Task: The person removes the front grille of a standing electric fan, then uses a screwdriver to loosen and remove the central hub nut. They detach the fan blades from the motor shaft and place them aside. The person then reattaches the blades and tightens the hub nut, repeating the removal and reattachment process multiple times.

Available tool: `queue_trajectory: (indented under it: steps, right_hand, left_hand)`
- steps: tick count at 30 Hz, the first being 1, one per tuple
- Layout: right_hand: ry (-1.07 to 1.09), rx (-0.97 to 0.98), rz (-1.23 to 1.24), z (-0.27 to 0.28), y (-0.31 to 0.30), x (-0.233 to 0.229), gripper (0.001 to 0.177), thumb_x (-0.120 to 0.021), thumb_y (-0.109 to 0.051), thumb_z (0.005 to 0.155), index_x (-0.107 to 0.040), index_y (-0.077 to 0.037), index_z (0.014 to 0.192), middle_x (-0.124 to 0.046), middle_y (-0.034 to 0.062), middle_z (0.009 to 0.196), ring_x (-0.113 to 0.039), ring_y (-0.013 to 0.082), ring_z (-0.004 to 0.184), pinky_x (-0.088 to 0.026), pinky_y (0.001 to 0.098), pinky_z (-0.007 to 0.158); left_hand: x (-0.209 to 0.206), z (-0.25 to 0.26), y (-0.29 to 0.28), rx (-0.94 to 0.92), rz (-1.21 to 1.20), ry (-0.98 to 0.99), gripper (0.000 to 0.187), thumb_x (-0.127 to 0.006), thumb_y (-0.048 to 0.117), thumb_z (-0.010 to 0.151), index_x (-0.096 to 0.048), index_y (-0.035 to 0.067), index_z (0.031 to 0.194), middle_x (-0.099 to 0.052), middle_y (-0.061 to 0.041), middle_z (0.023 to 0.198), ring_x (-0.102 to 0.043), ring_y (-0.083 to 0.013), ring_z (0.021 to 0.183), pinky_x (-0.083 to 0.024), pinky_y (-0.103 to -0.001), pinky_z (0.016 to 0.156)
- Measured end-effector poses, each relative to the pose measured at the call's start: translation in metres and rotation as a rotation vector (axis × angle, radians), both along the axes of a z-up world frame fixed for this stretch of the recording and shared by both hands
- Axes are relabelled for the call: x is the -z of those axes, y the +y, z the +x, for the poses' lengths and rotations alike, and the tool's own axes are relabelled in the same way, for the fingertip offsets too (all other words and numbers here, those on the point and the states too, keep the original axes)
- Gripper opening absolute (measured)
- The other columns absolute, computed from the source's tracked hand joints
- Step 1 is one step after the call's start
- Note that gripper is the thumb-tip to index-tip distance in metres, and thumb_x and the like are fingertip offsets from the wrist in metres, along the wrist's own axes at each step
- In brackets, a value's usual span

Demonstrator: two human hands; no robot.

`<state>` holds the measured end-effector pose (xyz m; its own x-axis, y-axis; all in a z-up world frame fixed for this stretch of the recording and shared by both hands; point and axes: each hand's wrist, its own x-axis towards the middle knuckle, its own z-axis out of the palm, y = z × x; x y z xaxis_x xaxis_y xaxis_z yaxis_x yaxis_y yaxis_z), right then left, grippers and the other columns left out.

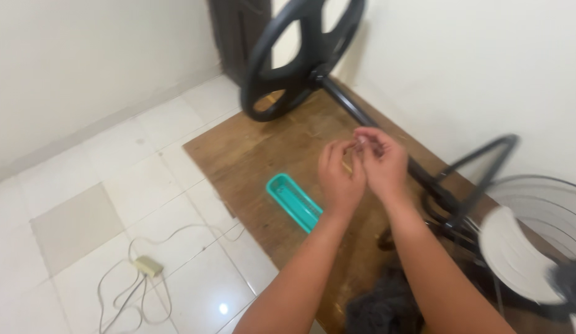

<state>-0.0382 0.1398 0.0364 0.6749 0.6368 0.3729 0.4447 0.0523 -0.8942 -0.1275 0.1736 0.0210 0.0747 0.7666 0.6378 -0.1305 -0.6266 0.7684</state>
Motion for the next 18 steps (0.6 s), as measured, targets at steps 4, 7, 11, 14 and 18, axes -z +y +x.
queue_trajectory:
  steps: [4, 7, 11, 14, 18]
  right_hand:
    - [-0.002, 0.107, 0.104, 0.011, -0.06, -0.047, 0.016, -0.061, -0.004, 0.104, -0.071, 0.002, 0.114, -0.075, 0.0072, 0.106, -0.07, 0.0085, 0.092, -0.057, 0.023, 0.08]
    - [0.041, 0.189, 0.161, 0.017, -0.109, -0.062, 0.016, -0.061, -0.004, 0.104, -0.07, 0.003, 0.115, -0.074, 0.008, 0.107, -0.068, 0.0088, 0.09, -0.056, 0.0233, 0.077]
    - [0.034, 0.308, 0.19, 0.03, -0.181, -0.061, 0.015, -0.062, -0.003, 0.103, -0.069, 0.003, 0.115, -0.073, 0.0091, 0.108, -0.069, 0.0093, 0.093, -0.057, 0.0236, 0.08]
    - [0.042, 0.409, 0.191, 0.043, -0.239, -0.052, 0.016, -0.064, -0.003, 0.102, -0.069, 0.004, 0.116, -0.074, 0.009, 0.11, -0.069, 0.0096, 0.094, -0.057, 0.0238, 0.08]
    - [0.009, 0.576, 0.184, 0.06, -0.315, -0.029, 0.016, -0.064, -0.003, 0.103, -0.069, 0.004, 0.117, -0.073, 0.0089, 0.11, -0.07, 0.0101, 0.098, -0.058, 0.0242, 0.082]
  left_hand:
    - [-0.045, 0.022, -0.049, 0.237, -0.077, 0.002, 0.012, -0.065, 0.007, 0.095, -0.067, 0.003, 0.106, -0.067, -0.015, 0.106, -0.068, -0.0319, 0.095, -0.055, -0.041, 0.086]
    - [-0.067, 0.029, -0.088, 0.367, -0.041, 0.057, 0.013, -0.064, 0.007, 0.097, -0.066, 0.004, 0.109, -0.066, -0.014, 0.108, -0.067, -0.0312, 0.094, -0.055, -0.039, 0.081]
    - [-0.081, 0.039, -0.141, 0.582, -0.028, 0.107, 0.018, -0.063, 0.011, 0.097, -0.067, 0.007, 0.113, -0.066, -0.011, 0.11, -0.07, -0.0276, 0.09, -0.056, -0.038, 0.079]
    - [-0.084, 0.047, -0.179, 0.697, -0.032, 0.233, 0.017, -0.067, 0.014, 0.093, -0.068, 0.009, 0.109, -0.066, -0.01, 0.104, -0.069, -0.0288, 0.086, -0.056, -0.039, 0.075]
    - [-0.07, 0.059, -0.218, 0.853, 0.052, 0.457, 0.018, -0.072, 0.017, 0.087, -0.068, 0.007, 0.102, -0.066, -0.012, 0.09, -0.066, -0.0333, 0.085, -0.053, -0.044, 0.073]
